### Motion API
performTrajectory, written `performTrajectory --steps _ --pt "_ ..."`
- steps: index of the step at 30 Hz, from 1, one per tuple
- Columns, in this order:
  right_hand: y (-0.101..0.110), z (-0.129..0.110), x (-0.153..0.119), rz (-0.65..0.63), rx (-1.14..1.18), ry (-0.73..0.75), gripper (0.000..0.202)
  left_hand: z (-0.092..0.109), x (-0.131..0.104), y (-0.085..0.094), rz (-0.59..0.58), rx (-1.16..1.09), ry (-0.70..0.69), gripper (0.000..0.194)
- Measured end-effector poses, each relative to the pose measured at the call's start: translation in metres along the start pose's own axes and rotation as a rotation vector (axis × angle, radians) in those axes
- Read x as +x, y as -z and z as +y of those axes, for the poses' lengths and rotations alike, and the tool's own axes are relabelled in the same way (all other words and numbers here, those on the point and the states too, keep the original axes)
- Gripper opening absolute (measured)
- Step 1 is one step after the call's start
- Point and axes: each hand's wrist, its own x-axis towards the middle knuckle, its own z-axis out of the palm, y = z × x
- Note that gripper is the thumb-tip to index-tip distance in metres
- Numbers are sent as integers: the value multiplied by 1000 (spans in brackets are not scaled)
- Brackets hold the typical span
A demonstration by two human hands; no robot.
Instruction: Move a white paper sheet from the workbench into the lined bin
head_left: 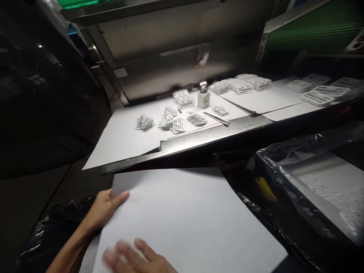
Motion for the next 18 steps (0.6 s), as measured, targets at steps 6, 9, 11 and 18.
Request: performTrajectory --steps 6,9,11,18 --pt "-2 156 -68 -94 -124 -760 34 -16 6 -31 -126 -89 56 32" --pt "22 233 -93 -16 -198 -1183 39 -19 12 -27 -120 -10 44 23" --pt "23 258 -95 2 -172 -1355 41 -16 16 -27 -93 73 6 26" --pt "-13 281 -115 -41 -27 -1582 38 -8 6 -88 85 414 -285 57"
